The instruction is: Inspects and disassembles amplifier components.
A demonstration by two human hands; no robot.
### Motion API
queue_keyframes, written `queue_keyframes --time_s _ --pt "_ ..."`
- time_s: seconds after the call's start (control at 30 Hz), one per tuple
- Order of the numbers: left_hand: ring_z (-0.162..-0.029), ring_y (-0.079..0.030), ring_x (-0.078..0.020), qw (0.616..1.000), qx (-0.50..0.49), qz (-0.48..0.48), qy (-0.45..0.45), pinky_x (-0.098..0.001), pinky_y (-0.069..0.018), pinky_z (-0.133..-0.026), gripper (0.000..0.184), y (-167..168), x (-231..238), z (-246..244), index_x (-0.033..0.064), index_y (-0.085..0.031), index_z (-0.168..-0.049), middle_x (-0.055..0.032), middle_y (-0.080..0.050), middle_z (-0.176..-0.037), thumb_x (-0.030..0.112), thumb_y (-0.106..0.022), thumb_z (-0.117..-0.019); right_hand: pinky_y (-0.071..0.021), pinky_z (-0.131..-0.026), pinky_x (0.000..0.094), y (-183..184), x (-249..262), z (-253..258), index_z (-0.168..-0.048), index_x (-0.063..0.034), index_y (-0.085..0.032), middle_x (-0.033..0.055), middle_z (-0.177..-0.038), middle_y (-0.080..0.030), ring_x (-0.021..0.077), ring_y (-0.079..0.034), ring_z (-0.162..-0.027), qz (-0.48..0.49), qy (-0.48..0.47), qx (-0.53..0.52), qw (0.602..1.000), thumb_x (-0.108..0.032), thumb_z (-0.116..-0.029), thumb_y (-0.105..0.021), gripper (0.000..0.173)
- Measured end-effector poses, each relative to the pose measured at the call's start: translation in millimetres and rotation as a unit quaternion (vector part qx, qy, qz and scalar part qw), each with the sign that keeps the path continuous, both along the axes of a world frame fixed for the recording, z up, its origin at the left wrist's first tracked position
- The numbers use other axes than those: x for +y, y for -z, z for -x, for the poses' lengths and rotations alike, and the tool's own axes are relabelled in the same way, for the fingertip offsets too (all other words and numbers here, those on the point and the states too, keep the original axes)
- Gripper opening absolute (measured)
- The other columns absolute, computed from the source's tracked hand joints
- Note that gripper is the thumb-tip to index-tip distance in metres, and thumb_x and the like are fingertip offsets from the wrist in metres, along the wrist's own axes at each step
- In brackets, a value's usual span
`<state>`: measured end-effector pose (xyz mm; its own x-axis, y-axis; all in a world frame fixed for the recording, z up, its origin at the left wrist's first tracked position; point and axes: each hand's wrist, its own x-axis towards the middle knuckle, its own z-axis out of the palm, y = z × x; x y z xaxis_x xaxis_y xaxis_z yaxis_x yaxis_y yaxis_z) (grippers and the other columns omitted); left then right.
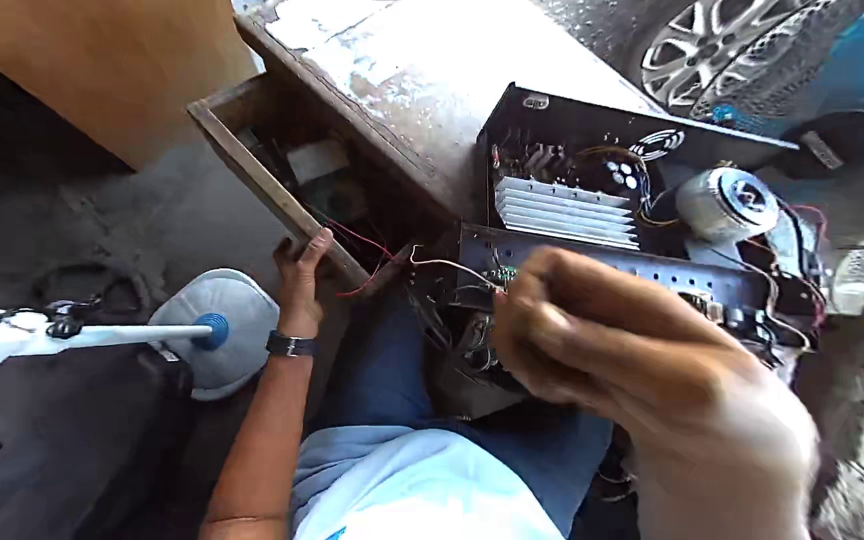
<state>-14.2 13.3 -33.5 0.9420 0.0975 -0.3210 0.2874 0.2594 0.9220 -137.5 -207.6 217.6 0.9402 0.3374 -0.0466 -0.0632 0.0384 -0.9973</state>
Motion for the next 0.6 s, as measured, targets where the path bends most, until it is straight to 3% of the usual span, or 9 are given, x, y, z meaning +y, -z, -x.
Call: queue_keyframes --time_s 0.03,0.07,0.13,0.2,0.27,0.37,0.6 --pt "-0.106 -0.069 -0.0215 0.994 0.043 0.092 0.032 -0.0441 -0.0612 -0.083 0.068 -1 0 -4 0.0237 -0.051 -0.143 -0.0059 -0.067 -0.125 0.054 -0.075 -0.0868 -0.0401 -0.047 0.0163 3 13 -17 -0.103 -0.0079 -0.059 0.0003 -0.075 -0.058 0.0032 -0.048 -0.056 0.023 0.009 0.004 1.000 -0.017 -0.1078 -0.046 0.017" --pt "-0.103 -0.070 -0.0199 0.982 0.057 0.169 0.068 -0.0427 -0.0617 -0.083 0.060 2 0 -10 0.0203 -0.055 -0.137 -0.0054 -0.069 -0.118 0.053 -0.071 -0.0899 -0.0394 -0.045 0.0171 7 23 -38 -0.104 -0.0062 -0.058 0.0013 -0.075 -0.059 0.0043 -0.048 -0.054 0.063 0.028 -0.001 0.998 -0.014 -0.1077 -0.045 0.016" --pt "-0.100 -0.070 -0.0191 0.964 0.053 0.237 0.103 -0.0404 -0.0615 -0.084 0.057 11 0 -16 0.0163 -0.056 -0.133 -0.0060 -0.070 -0.113 0.051 -0.072 -0.0899 -0.0415 -0.046 0.0212 14 38 -82 -0.104 -0.0069 -0.057 0.0008 -0.074 -0.061 0.0067 -0.051 -0.054 0.234 0.086 -0.027 0.968 -0.015 -0.1079 -0.047 0.013" --pt "-0.097 -0.072 -0.0191 0.964 0.042 0.240 0.102 -0.0391 -0.0625 -0.082 0.057 16 -1 -17 0.0167 -0.058 -0.130 -0.0062 -0.071 -0.111 0.050 -0.075 -0.0873 -0.0519 -0.062 0.0348 17 54 -121 -0.109 -0.0101 -0.057 0.0038 -0.084 -0.063 0.0143 -0.062 -0.069 0.449 0.112 -0.019 0.886 -0.021 -0.1065 -0.050 0.014" --pt "-0.100 -0.071 -0.0193 0.969 0.027 0.216 0.113 -0.0403 -0.0620 -0.083 0.059 16 2 -11 0.0189 -0.058 -0.132 -0.0052 -0.070 -0.114 0.052 -0.074 -0.0870 -0.0546 -0.080 0.0498 19 71 -147 -0.119 -0.0070 -0.057 0.0128 -0.106 -0.065 0.0259 -0.067 -0.095 0.566 0.086 0.008 0.820 -0.021 -0.1035 -0.052 0.022" --pt "-0.101 -0.070 -0.0160 0.980 0.020 0.151 0.130 -0.0370 -0.0612 -0.082 0.066 14 20 8 0.0265 -0.059 -0.134 0.0004 -0.070 -0.118 0.066 -0.072 -0.0834 -0.0517 -0.090 0.0577 24 84 -170 -0.122 -0.0024 -0.060 0.0186 -0.120 -0.064 0.0340 -0.064 -0.113 0.631 0.024 0.011 0.775 -0.020 -0.1021 -0.054 0.027" --pt "-0.100 -0.072 -0.0180 0.981 0.007 0.178 0.074 -0.0396 -0.0632 -0.080 0.064 28 67 32 0.0214 -0.057 -0.134 -0.0030 -0.071 -0.115 0.060 -0.072 -0.0858 -0.0527 -0.082 0.0602 42 108 -196 -0.110 -0.0020 -0.066 0.0182 -0.115 -0.066 0.0348 -0.065 -0.107 0.667 -0.049 -0.002 0.743 -0.014 -0.0966 -0.060 0.019"
